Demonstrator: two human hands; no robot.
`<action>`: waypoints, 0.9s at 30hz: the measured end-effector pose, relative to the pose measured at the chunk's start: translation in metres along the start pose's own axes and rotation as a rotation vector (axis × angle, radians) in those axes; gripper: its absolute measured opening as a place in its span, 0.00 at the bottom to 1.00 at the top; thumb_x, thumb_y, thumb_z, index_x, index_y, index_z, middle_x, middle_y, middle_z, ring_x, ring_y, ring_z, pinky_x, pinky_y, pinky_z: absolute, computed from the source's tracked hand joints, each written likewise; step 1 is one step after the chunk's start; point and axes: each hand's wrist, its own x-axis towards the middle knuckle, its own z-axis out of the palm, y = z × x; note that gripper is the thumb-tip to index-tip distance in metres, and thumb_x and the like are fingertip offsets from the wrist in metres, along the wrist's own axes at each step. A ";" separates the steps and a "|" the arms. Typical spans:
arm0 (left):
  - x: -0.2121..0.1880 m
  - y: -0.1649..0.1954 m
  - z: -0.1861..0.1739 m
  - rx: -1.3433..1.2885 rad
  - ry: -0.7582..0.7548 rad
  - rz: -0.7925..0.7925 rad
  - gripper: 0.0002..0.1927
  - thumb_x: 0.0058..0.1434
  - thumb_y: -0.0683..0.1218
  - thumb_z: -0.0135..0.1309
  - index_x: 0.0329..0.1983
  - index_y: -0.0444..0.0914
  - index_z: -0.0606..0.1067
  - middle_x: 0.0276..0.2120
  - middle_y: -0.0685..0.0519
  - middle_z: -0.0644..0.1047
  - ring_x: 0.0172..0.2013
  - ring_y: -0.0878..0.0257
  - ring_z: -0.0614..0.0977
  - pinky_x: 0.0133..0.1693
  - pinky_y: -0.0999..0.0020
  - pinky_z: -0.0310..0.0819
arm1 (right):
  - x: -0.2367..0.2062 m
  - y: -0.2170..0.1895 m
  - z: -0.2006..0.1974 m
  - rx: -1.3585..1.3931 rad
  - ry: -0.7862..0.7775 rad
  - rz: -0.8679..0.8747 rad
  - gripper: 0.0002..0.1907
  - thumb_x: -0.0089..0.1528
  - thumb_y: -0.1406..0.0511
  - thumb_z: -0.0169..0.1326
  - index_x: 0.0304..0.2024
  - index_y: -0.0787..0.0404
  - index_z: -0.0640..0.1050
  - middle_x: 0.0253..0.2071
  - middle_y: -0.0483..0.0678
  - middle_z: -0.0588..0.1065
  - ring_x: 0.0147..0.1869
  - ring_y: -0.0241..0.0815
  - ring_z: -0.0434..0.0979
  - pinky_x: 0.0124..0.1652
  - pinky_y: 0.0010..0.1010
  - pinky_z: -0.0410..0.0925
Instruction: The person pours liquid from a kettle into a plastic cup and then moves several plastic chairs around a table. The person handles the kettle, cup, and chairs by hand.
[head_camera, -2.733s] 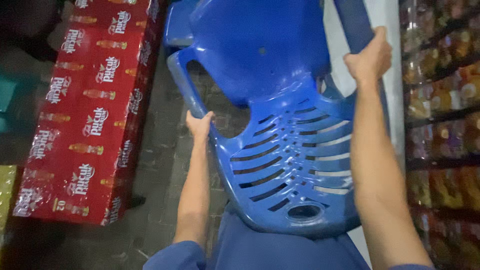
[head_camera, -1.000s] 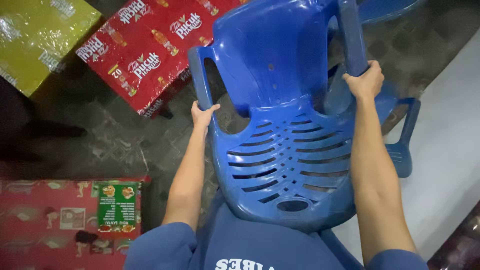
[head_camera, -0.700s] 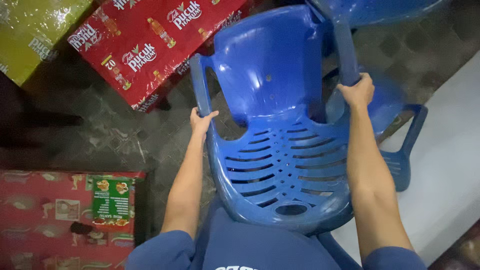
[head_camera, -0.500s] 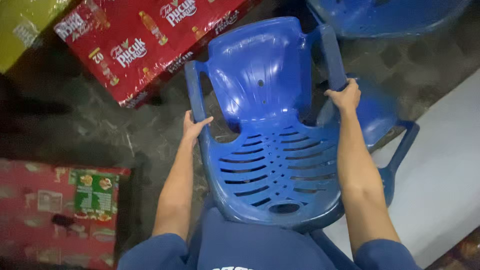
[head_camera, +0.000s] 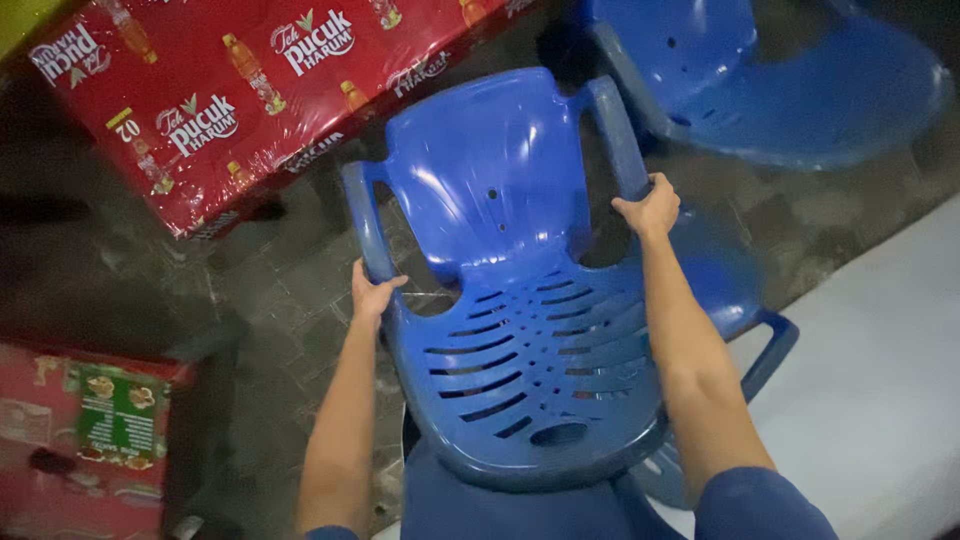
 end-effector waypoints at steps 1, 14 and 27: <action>0.006 0.001 0.007 -0.014 0.011 -0.017 0.46 0.41 0.42 0.74 0.64 0.35 0.66 0.52 0.45 0.78 0.52 0.54 0.80 0.54 0.59 0.74 | 0.012 -0.001 0.008 -0.002 -0.007 -0.044 0.36 0.41 0.57 0.77 0.49 0.63 0.79 0.46 0.58 0.81 0.51 0.58 0.81 0.52 0.45 0.71; 0.088 -0.037 0.007 0.006 0.175 -0.222 0.48 0.42 0.38 0.71 0.68 0.33 0.63 0.58 0.43 0.75 0.56 0.52 0.78 0.58 0.60 0.70 | 0.075 -0.017 0.145 0.106 -0.185 -0.216 0.35 0.45 0.59 0.76 0.49 0.67 0.77 0.44 0.59 0.81 0.48 0.55 0.83 0.51 0.42 0.73; 0.156 -0.102 -0.037 -0.150 0.290 -0.202 0.46 0.41 0.33 0.69 0.66 0.32 0.65 0.56 0.44 0.76 0.54 0.52 0.78 0.54 0.59 0.74 | 0.081 -0.079 0.264 0.121 -0.296 -0.325 0.31 0.48 0.60 0.73 0.48 0.67 0.76 0.44 0.61 0.80 0.49 0.57 0.83 0.50 0.43 0.73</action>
